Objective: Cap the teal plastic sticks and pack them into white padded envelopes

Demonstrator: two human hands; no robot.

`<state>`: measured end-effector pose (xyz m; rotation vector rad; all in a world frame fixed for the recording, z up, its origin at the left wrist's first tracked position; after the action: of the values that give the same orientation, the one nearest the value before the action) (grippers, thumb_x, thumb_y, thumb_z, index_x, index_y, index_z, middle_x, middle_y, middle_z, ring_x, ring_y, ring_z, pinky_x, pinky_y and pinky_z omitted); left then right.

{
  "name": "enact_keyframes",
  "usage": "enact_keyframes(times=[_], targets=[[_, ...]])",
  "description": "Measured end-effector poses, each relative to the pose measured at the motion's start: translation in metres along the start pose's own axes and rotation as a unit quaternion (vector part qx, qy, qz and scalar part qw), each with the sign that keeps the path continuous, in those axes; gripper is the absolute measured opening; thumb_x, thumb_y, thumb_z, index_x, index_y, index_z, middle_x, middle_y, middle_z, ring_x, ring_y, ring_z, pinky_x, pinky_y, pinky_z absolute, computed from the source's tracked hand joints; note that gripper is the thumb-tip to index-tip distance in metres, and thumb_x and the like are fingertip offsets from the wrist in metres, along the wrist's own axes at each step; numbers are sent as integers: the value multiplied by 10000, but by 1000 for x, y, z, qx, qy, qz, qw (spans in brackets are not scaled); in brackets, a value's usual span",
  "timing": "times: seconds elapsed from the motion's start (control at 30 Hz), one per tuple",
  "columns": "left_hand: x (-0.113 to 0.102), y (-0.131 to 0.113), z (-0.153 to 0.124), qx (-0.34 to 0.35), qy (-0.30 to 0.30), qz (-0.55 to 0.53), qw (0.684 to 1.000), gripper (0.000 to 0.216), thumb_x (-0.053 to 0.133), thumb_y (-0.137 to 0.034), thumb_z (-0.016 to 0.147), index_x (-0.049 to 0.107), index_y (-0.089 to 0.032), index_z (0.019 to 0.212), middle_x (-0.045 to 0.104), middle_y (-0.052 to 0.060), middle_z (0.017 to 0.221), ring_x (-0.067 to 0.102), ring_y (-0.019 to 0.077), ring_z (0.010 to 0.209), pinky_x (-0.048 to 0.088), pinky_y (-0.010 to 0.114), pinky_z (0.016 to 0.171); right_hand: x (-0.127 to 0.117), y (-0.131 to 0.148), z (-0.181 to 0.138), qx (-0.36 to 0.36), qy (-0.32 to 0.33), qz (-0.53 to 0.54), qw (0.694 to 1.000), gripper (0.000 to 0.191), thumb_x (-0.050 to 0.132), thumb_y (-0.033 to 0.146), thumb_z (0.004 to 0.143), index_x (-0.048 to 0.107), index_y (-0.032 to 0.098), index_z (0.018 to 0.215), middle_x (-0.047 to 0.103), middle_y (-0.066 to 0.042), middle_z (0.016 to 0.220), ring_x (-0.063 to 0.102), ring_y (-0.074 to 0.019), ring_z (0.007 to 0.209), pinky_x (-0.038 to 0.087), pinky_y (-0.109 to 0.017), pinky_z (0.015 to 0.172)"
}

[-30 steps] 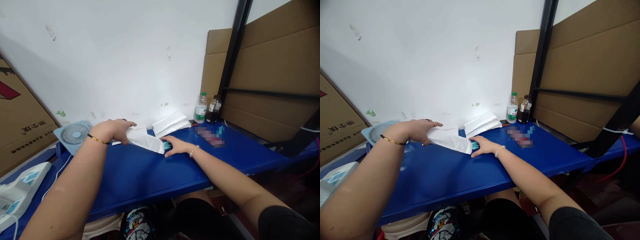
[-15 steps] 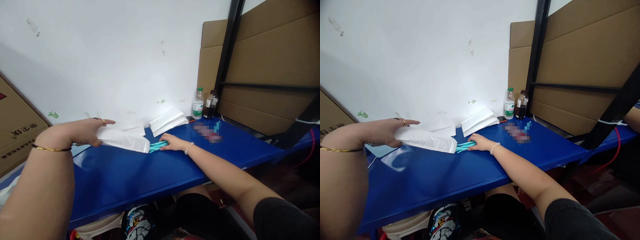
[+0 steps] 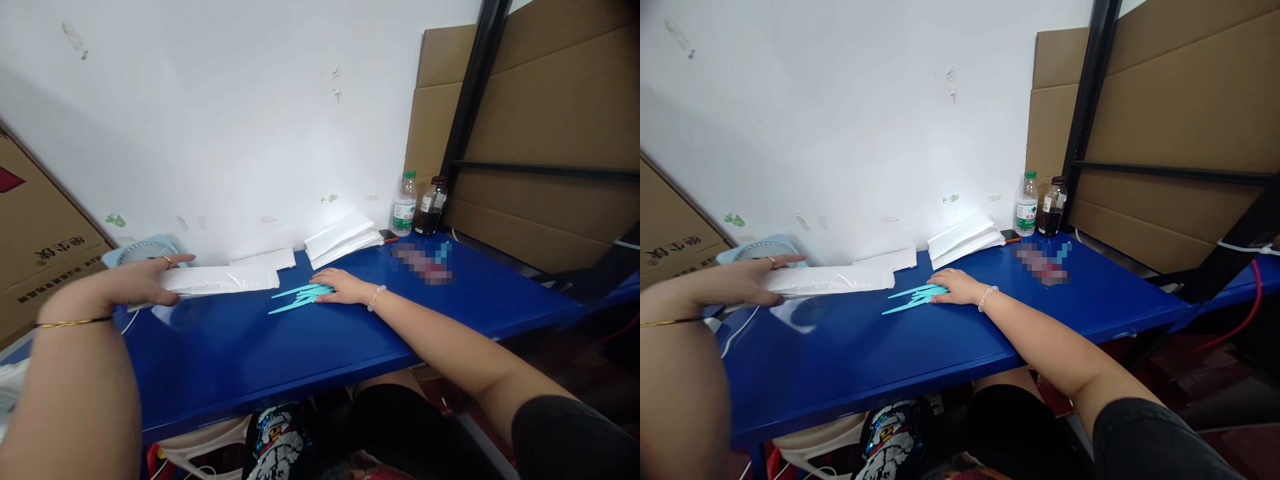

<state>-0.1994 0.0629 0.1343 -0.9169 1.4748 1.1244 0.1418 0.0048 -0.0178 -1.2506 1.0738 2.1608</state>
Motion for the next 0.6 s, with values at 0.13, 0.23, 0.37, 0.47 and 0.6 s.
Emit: enact_keyframes(times=[0.13, 0.23, 0.37, 0.47, 0.6], targets=[[65, -26, 12, 44, 101, -97, 989, 904, 637, -341, 616, 301, -194, 1443, 620, 35, 1216, 596, 256, 1035, 467, 284, 865, 0, 9, -6, -17, 8, 12, 1000, 498, 584, 473, 833, 562, 247, 1276, 547, -84, 1315, 454, -274, 1231, 348, -418, 1035], [88, -37, 19, 21, 71, -72, 995, 1030, 705, -392, 523, 306, -157, 1442, 517, 123, 1349, 509, 324, 1186, 430, 354, 955, 0, 15, -11, -4, 24, 7, 1000, 528, 568, 493, 838, 550, 221, 1291, 531, -104, 1326, 455, -281, 1231, 376, -407, 1015], [78, -98, 20, 121, -27, -133, 983, 859, 590, -557, 676, 380, -153, 1405, 443, 122, 1415, 420, 298, 1283, 362, 361, 1034, -9, 23, -11, 0, -4, -50, 999, 497, 482, 514, 885, 550, 221, 1281, 567, -104, 1269, 482, -279, 1191, 374, -428, 999], [66, -165, 19, 235, -61, -204, 948, 558, 425, -487, 836, 512, -193, 1301, 538, 78, 1320, 524, 225, 1167, 390, 302, 995, -23, 26, -11, -7, -71, -143, 987, 392, 409, 418, 942, 582, 209, 1225, 597, -107, 1197, 450, -269, 1203, 287, -455, 1055], [78, -226, 31, 271, -8, -161, 949, 306, 529, -370, 771, 665, -195, 981, 682, 70, 978, 619, 215, 882, 459, 277, 759, -33, 29, -11, -6, -108, -222, 969, 300, 431, 336, 937, 633, 205, 1116, 609, -122, 1120, 408, -281, 1210, 193, -486, 1093]])
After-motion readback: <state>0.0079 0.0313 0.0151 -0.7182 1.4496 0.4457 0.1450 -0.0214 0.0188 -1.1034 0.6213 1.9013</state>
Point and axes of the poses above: each hand's wrist, its own z-axis towards the middle knuckle, its own x-axis out of the palm, y = z × x, the point moved 8 cm from there along z, towards the middle knuckle
